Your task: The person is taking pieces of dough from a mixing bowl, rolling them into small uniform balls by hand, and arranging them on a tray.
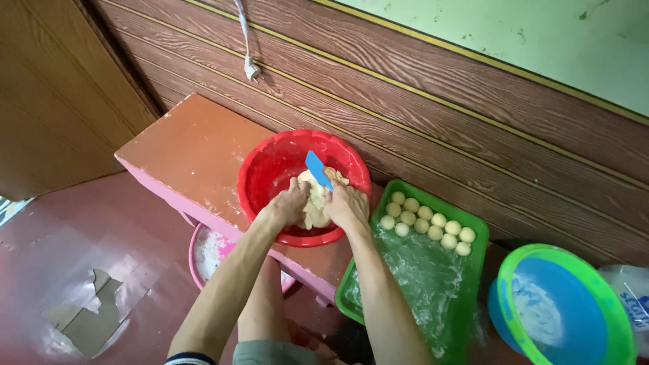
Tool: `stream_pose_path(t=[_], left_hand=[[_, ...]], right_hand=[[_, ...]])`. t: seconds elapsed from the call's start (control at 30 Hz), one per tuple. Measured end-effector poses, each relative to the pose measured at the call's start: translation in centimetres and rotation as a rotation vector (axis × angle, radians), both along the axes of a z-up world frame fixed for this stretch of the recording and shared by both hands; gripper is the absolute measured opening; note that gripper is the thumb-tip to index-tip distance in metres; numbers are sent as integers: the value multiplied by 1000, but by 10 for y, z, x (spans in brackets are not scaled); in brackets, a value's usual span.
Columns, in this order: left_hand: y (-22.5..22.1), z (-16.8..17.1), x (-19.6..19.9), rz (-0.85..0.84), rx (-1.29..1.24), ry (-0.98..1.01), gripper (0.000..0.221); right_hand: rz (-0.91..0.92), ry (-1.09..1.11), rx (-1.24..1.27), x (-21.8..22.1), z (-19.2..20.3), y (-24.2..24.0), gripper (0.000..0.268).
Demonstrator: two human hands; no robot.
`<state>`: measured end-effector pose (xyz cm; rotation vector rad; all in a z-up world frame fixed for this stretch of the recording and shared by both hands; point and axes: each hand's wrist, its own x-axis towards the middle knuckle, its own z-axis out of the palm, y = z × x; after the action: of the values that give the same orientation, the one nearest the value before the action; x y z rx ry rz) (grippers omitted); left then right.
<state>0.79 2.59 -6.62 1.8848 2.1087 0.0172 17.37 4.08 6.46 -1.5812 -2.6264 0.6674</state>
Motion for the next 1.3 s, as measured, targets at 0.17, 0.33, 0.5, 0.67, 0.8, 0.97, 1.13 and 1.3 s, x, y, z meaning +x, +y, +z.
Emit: stream_pose_path(t=[0.17,0.33,0.5,0.67,0.8,0.97,1.13,1.3], left_hand=[[12,-13,-40,-88,-80,53,68],[-9,34,-39,-218,-7,143,44],[-35,56,-38,-272,228,471,34],[-52,63,-39,-245,346,269,37],[-51,58,-46,-190,399,-12,38],[-42,57,-43,-199,401,-227,34],[-57,93,-30,-288,407,-432,33],[-31,61,-32,-252,353,-516,31]], right_hand=[[41,-40,-27,4,2,-7,66],[17,-44,-36,9,-5,-3,69],[21,-24,-22,7,-24,7,74],[20,114,18,15,2,-15,67],[190,408,513,33,-61,13,53],[42,256,214,39,-62,8,55],[32,324,259,40,-20,-18,53],[-73,122,265,45,-21,-17,62]])
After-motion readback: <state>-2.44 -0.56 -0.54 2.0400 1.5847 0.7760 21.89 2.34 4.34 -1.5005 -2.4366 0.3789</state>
